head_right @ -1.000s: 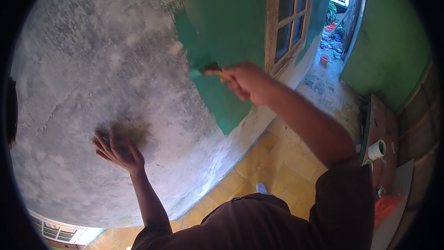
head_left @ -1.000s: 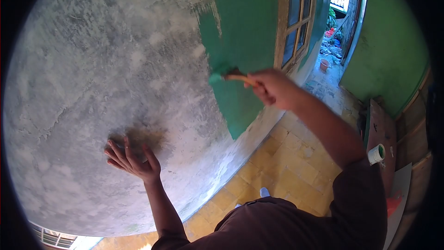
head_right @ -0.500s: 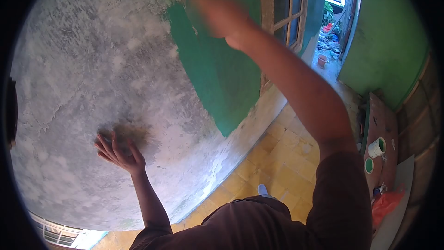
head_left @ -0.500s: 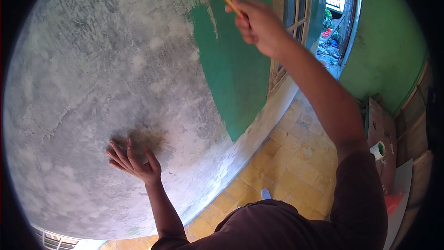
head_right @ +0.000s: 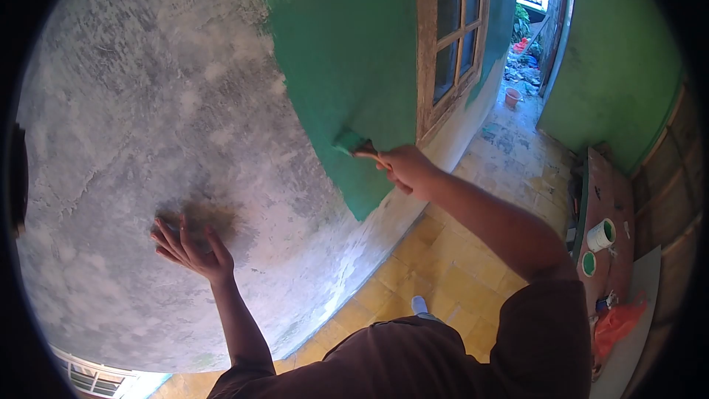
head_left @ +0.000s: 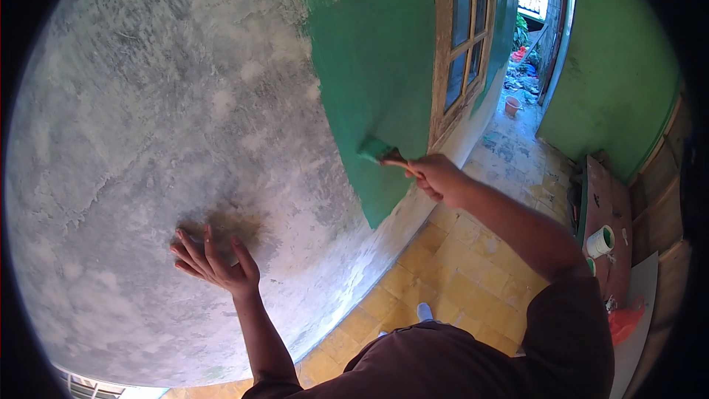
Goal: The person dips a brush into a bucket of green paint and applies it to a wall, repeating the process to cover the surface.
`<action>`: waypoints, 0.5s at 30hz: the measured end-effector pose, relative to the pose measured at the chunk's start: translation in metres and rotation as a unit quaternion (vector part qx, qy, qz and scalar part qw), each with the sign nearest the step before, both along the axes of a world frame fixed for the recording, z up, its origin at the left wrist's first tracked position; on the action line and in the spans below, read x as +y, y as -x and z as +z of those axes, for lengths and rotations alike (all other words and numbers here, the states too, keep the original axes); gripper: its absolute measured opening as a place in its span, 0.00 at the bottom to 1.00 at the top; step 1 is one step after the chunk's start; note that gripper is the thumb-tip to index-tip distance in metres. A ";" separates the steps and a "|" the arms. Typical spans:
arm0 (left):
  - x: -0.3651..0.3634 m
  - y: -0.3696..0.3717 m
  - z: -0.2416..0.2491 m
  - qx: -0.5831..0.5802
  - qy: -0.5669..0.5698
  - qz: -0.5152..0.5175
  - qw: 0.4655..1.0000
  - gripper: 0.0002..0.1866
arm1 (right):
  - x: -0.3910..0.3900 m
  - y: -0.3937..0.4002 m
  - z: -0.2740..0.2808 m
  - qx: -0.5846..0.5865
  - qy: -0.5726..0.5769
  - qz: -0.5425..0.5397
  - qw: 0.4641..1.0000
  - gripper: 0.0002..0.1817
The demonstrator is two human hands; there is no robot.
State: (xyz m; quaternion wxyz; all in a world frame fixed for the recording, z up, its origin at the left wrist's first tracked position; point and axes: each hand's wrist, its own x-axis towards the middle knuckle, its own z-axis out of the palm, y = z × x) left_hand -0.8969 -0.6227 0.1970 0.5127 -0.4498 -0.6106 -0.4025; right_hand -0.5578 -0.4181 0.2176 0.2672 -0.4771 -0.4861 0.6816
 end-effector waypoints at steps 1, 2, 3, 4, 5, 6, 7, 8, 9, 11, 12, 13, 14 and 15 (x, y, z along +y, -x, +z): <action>0.000 0.000 0.000 0.001 0.000 0.000 1.000 0.22 | -0.002 0.003 0.024 0.004 -0.016 0.009 1.000 0.14; 0.000 0.000 0.000 0.002 0.000 0.000 1.000 0.22 | -0.003 0.007 0.050 0.008 -0.032 0.018 0.999 0.14; 0.000 0.000 -0.001 0.003 -0.002 0.000 1.000 0.22 | -0.003 0.012 0.075 0.024 -0.040 0.020 0.999 0.14; 0.000 0.000 -0.001 0.001 0.000 0.000 1.000 0.21 | -0.002 0.016 0.100 0.040 -0.047 0.022 0.998 0.14; -0.001 0.000 0.000 -0.001 0.000 0.000 1.000 0.21 | -0.003 0.022 0.126 0.041 -0.063 0.023 0.997 0.14; -0.001 0.000 -0.001 0.000 -0.002 0.001 1.000 0.21 | -0.005 0.025 0.150 0.042 -0.080 0.024 0.996 0.14; -0.002 0.001 -0.001 0.002 0.001 0.002 1.000 0.22 | -0.007 0.026 0.172 0.052 -0.119 0.038 0.991 0.14; -0.002 0.001 -0.001 0.003 0.004 0.004 1.000 0.22 | -0.011 0.026 0.192 0.062 -0.158 0.052 0.984 0.14; -0.001 0.001 -0.001 0.003 0.000 0.004 1.000 0.22 | -0.017 0.028 0.214 0.077 -0.199 0.034 0.976 0.14; -0.001 0.000 -0.001 -0.003 0.001 0.004 1.000 0.20 | -0.021 0.035 0.250 0.109 -0.279 0.026 0.954 0.14; -0.002 -0.001 -0.001 -0.002 -0.001 0.003 1.000 0.20 | -0.015 0.037 0.265 0.125 -0.319 0.036 0.939 0.14; -0.002 -0.001 -0.001 -0.003 0.001 0.004 1.000 0.20 | 0.000 0.036 0.278 0.126 -0.322 0.036 0.938 0.14; -0.002 -0.001 0.000 -0.005 0.003 0.006 1.000 0.20 | 0.016 0.035 0.292 0.170 -0.330 0.100 0.923 0.14; -0.002 -0.002 0.000 -0.003 0.000 0.006 1.000 0.20 | 0.011 0.037 0.302 0.211 -0.336 0.164 0.903 0.14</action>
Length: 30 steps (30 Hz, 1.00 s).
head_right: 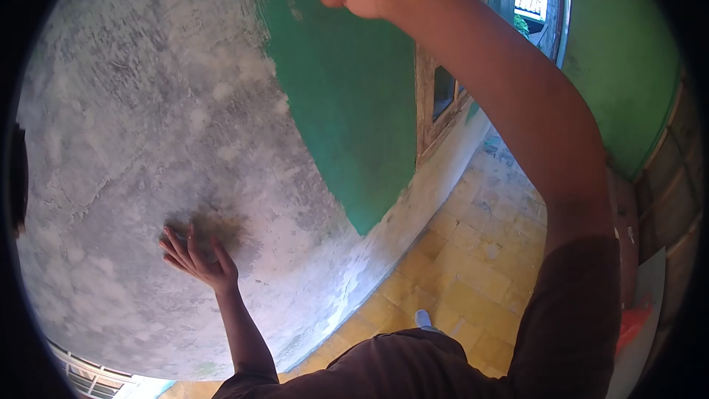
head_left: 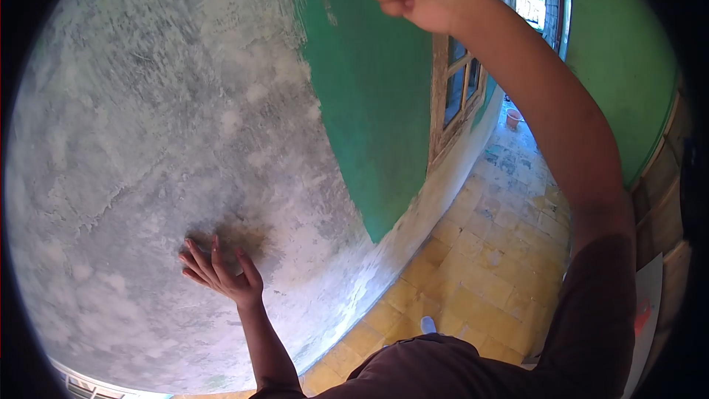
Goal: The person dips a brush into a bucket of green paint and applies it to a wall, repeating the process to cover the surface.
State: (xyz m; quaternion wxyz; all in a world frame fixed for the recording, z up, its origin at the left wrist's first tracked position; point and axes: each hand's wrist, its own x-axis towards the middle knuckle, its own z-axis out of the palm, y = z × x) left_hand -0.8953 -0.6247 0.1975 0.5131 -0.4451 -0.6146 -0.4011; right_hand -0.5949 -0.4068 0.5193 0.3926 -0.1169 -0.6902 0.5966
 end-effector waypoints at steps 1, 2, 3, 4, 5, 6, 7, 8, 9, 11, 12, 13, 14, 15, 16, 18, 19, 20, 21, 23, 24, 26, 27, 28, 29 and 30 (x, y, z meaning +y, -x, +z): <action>0.000 -0.001 0.000 -0.002 0.002 0.000 1.000 0.20 | -0.006 0.002 0.002 0.001 -0.003 0.000 1.000 0.14; -0.001 -0.001 0.001 -0.005 0.005 0.001 1.000 0.19 | -0.013 0.004 0.002 0.034 -0.010 -0.053 0.998 0.14; -0.001 -0.001 0.000 -0.005 0.003 0.002 1.000 0.19 | -0.024 0.007 0.001 0.066 -0.015 -0.106 0.992 0.14; -0.001 -0.001 0.000 -0.007 0.005 0.001 1.000 0.19 | -0.023 0.008 -0.007 0.066 -0.017 -0.105 0.992 0.14; -0.002 -0.001 -0.001 -0.010 0.008 0.000 1.000 0.19 | -0.013 0.011 -0.022 0.049 -0.014 -0.127 0.991 0.14; -0.003 -0.001 0.000 -0.010 0.006 0.001 1.000 0.19 | -0.002 0.013 -0.042 0.032 -0.012 -0.149 0.988 0.14; -0.003 -0.001 0.001 -0.011 0.008 -0.003 1.000 0.19 | 0.006 0.012 -0.071 0.011 0.013 -0.152 0.988 0.14; -0.004 -0.002 0.001 -0.012 0.012 -0.006 1.000 0.19 | 0.010 0.007 -0.104 -0.010 0.039 -0.154 0.987 0.15; -0.004 -0.002 0.000 -0.012 0.008 -0.004 1.000 0.19 | 0.005 0.006 -0.125 -0.023 0.072 -0.169 0.983 0.15; -0.003 -0.001 0.000 -0.010 0.012 -0.004 1.000 0.19 | 0.000 -0.003 -0.172 -0.055 0.100 -0.171 0.979 0.15; -0.002 -0.001 0.001 -0.008 0.008 -0.003 1.000 0.19 | -0.004 -0.010 -0.193 -0.079 0.113 -0.162 0.977 0.16; -0.002 -0.002 0.001 -0.004 0.009 0.003 1.000 0.19 | -0.007 -0.019 -0.213 -0.117 0.150 -0.151 0.970 0.15; -0.002 -0.002 0.001 -0.001 0.012 0.008 1.000 0.19 | -0.009 -0.027 -0.227 -0.156 0.187 -0.139 0.960 0.15; -0.002 -0.003 0.001 0.001 0.008 0.009 1.000 0.19 | -0.009 -0.037 -0.232 -0.154 0.184 -0.139 0.961 0.15; -0.002 -0.003 0.001 -0.003 0.011 0.009 1.000 0.19 | -0.008 -0.045 -0.235 -0.209 0.245 -0.126 0.938 0.15; -0.002 -0.003 0.001 -0.006 0.010 0.011 1.000 0.18 | -0.006 -0.046 -0.227 -0.261 0.300 -0.112 0.911 0.15; -0.003 -0.003 0.001 -0.011 0.012 0.006 1.000 0.18 | -0.006 -0.045 -0.212 -0.258 0.293 -0.110 0.914 0.15; -0.003 -0.003 0.001 -0.015 0.014 0.002 1.000 0.18 | -0.006 -0.045 -0.193 -0.255 0.286 -0.108 0.918 0.15; -0.004 -0.003 0.001 -0.015 0.010 0.003 1.000 0.18 | -0.009 -0.040 -0.168 -0.231 0.282 -0.109 0.925 0.16; -0.005 -0.002 0.000 -0.018 0.023 0.002 1.000 0.20 | -0.014 -0.031 -0.115 -0.203 0.221 -0.118 0.947 0.15; -0.005 -0.002 0.000 -0.017 0.017 0.005 1.000 0.20 | -0.016 -0.026 -0.090 -0.186 0.190 -0.121 0.956 0.15; -0.006 -0.002 0.001 -0.021 0.027 -0.001 0.999 0.19 | -0.021 -0.015 -0.042 -0.148 0.132 -0.143 0.970 0.15; -0.007 -0.003 0.001 -0.021 0.021 0.000 1.000 0.19 | -0.024 -0.009 -0.019 -0.127 0.104 -0.161 0.973 0.14; -0.007 -0.003 0.002 -0.022 0.025 0.000 0.999 0.19 | -0.027 -0.003 0.003 -0.105 0.077 -0.170 0.977 0.14; -0.007 -0.004 0.002 -0.023 0.028 0.000 0.999 0.19 | -0.029 0.002 0.024 -0.083 0.049 -0.179 0.979 0.13; -0.007 -0.003 0.001 -0.023 0.023 0.001 0.999 0.19 | -0.030 0.007 0.043 -0.060 0.025 -0.171 0.983 0.13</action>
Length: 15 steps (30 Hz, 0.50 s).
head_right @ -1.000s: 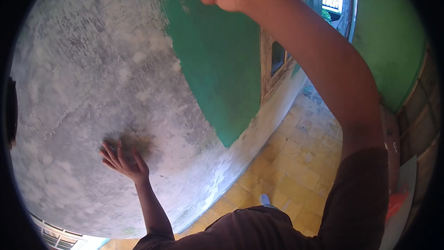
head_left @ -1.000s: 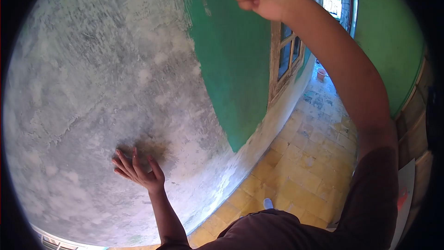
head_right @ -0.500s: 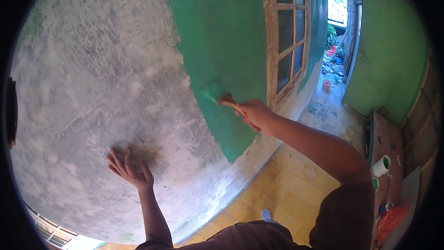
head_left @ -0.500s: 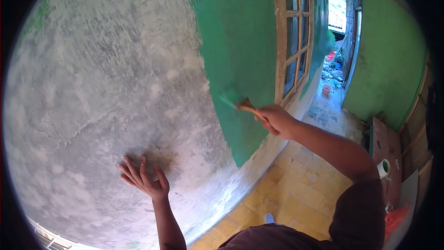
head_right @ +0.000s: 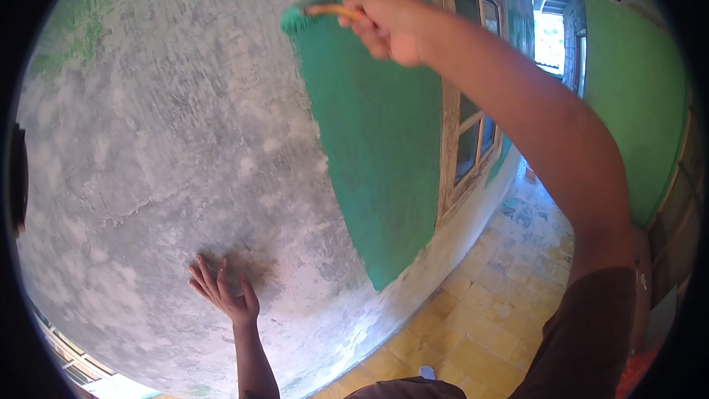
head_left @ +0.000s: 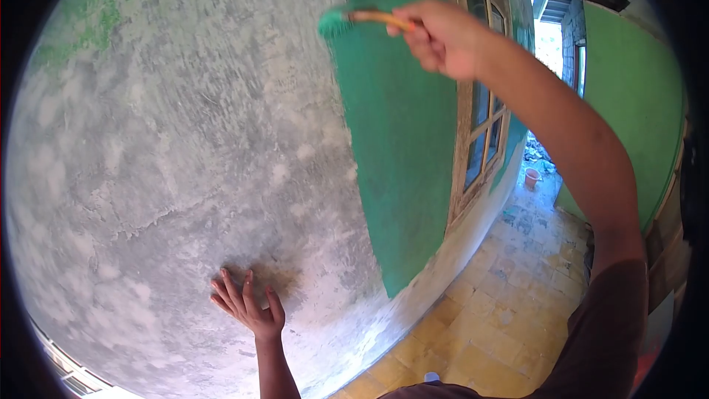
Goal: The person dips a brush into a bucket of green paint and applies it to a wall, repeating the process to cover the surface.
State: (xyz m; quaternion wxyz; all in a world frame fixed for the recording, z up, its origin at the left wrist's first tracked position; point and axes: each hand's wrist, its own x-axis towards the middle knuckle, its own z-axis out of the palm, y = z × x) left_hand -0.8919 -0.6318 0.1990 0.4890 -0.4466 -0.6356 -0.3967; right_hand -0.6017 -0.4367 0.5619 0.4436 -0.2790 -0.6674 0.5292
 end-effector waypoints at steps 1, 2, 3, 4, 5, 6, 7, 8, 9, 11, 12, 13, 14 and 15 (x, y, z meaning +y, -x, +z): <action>0.000 0.000 -0.001 -0.001 0.003 0.003 1.000 0.19 | 0.003 0.004 0.018 0.018 -0.028 0.009 0.999 0.12; 0.000 0.001 -0.001 -0.002 0.007 0.006 1.000 0.19 | 0.012 0.008 0.037 0.048 -0.051 0.014 0.997 0.12; 0.000 0.000 -0.001 0.000 0.001 0.007 1.000 0.19 | 0.020 0.011 0.056 0.079 -0.073 0.019 0.994 0.12; -0.001 -0.001 -0.001 -0.004 0.006 0.008 1.000 0.19 | 0.020 0.016 0.074 0.081 -0.078 0.021 0.993 0.12; -0.001 -0.001 0.000 -0.008 0.011 0.007 1.000 0.19 | 0.019 0.019 0.092 0.115 -0.102 0.022 0.988 0.12; -0.001 -0.001 0.001 -0.007 0.007 0.008 1.000 0.19 | 0.017 0.021 0.102 0.149 -0.125 0.023 0.981 0.14; -0.002 -0.001 0.000 -0.009 0.009 0.007 1.000 0.19 | 0.018 0.022 0.101 0.149 -0.128 0.023 0.980 0.14; -0.002 -0.001 0.000 -0.012 0.011 0.007 1.000 0.19 | 0.022 0.025 0.094 0.140 -0.146 0.012 0.979 0.12; -0.001 -0.001 0.000 -0.012 0.009 0.007 1.000 0.19 | 0.027 0.028 0.085 0.130 -0.162 0.001 0.978 0.12; -0.001 0.000 -0.001 -0.012 0.010 0.009 1.000 0.19 | 0.037 0.033 0.051 0.092 -0.082 -0.011 0.992 0.12; -0.001 0.001 -0.002 -0.013 0.008 0.008 1.000 0.19 | 0.038 0.031 0.031 0.079 -0.062 -0.015 0.995 0.13; 0.000 0.001 -0.002 -0.012 0.007 0.007 1.000 0.19 | 0.038 0.027 0.008 0.065 -0.043 -0.019 0.997 0.14; 0.000 0.002 -0.003 -0.010 0.007 0.006 1.000 0.19 | 0.040 0.022 -0.014 0.053 -0.013 -0.017 0.998 0.16; 0.000 0.002 -0.003 -0.012 0.007 0.006 1.000 0.19 | 0.041 0.015 -0.037 0.042 0.017 -0.015 0.999 0.17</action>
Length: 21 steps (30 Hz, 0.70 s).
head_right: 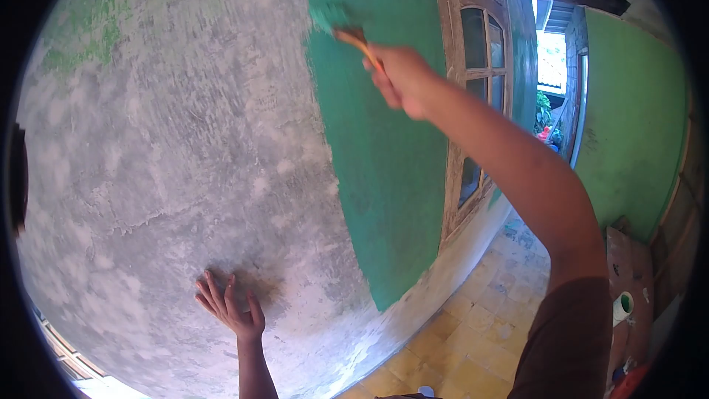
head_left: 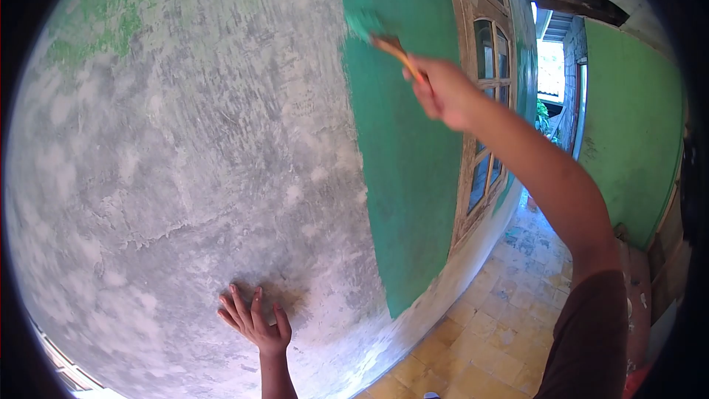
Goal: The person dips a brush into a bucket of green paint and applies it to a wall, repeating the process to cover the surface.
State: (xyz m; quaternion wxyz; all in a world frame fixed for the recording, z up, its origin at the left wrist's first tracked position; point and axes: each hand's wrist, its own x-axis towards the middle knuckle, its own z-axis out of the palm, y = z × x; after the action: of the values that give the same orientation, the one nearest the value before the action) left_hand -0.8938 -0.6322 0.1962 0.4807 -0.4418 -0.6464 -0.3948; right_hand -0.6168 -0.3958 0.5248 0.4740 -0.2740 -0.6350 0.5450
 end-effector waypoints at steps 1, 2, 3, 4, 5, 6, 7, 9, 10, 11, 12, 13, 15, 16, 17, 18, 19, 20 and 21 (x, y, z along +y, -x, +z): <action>0.000 0.000 0.000 0.004 -0.003 -0.002 1.000 0.19 | -0.001 -0.009 -0.023 -0.030 0.011 0.012 0.999 0.16; 0.001 0.000 0.001 0.008 -0.006 -0.004 1.000 0.19 | -0.003 -0.019 -0.045 -0.059 0.022 0.023 0.998 0.16; 0.000 0.000 0.001 0.007 -0.007 -0.005 1.000 0.19 | -0.008 -0.025 -0.065 -0.088 0.048 0.013 0.995 0.17; 0.000 -0.001 0.002 0.006 -0.005 -0.001 1.000 0.19 | -0.013 -0.032 -0.081 -0.117 0.073 0.002 0.990 0.17; 0.000 -0.001 0.002 0.005 -0.003 0.003 1.000 0.19 | -0.018 -0.042 -0.093 -0.158 0.103 0.025 0.982 0.18; 0.001 0.000 0.001 0.005 -0.003 0.003 1.000 0.19 | -0.022 -0.050 -0.098 -0.198 0.133 0.048 0.970 0.18; 0.001 0.000 0.001 0.006 -0.005 0.003 1.000 0.19 | -0.022 -0.056 -0.096 -0.199 0.134 0.047 0.970 0.18; 0.001 0.000 0.000 0.004 -0.008 0.003 1.000 0.19 | -0.022 -0.063 -0.089 -0.361 0.165 0.052 0.916 0.17; 0.001 0.000 0.000 0.004 -0.007 0.004 1.000 0.19 | -0.021 -0.062 -0.082 -0.363 0.164 0.052 0.916 0.17; 0.002 0.000 0.000 0.005 -0.006 0.006 1.000 0.19 | -0.019 -0.059 -0.070 -0.350 0.146 0.035 0.925 0.17; 0.002 0.000 0.000 0.005 -0.007 0.007 1.000 0.19 | -0.017 -0.056 -0.057 -0.336 0.128 0.020 0.933 0.16; 0.002 0.000 -0.001 0.003 -0.005 0.006 1.000 0.19 | -0.016 -0.052 -0.039 -0.317 0.116 0.019 0.941 0.16; 0.001 0.000 0.000 0.002 -0.006 0.008 1.000 0.19 | -0.020 -0.044 0.001 -0.288 0.075 0.013 0.955 0.15; 0.001 0.000 0.000 0.002 -0.006 0.004 1.000 0.19 | -0.024 -0.041 0.018 -0.278 0.045 0.007 0.959 0.14; 0.001 0.000 0.000 0.002 -0.006 -0.001 1.000 0.19 | -0.026 -0.038 0.034 -0.259 0.022 0.000 0.966 0.14; 0.001 0.001 0.000 0.000 -0.007 0.000 1.000 0.19 | -0.029 -0.035 0.050 -0.241 -0.002 -0.007 0.971 0.14; 0.001 0.001 0.000 0.004 -0.007 0.002 1.000 0.18 | -0.032 -0.032 0.065 -0.223 -0.029 -0.010 0.974 0.14; 0.001 0.001 0.000 0.007 -0.008 0.003 1.000 0.18 | -0.035 -0.028 0.080 -0.206 -0.057 -0.013 0.977 0.14; 0.002 0.000 0.000 0.006 -0.009 0.004 1.000 0.18 | -0.037 -0.024 0.094 -0.190 -0.074 -0.011 0.979 0.14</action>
State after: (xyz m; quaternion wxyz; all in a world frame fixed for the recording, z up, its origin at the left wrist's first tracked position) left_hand -0.8942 -0.6306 0.1958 0.4899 -0.4373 -0.6417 -0.3962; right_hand -0.5924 -0.4328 0.6187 0.3695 -0.3441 -0.7490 0.4290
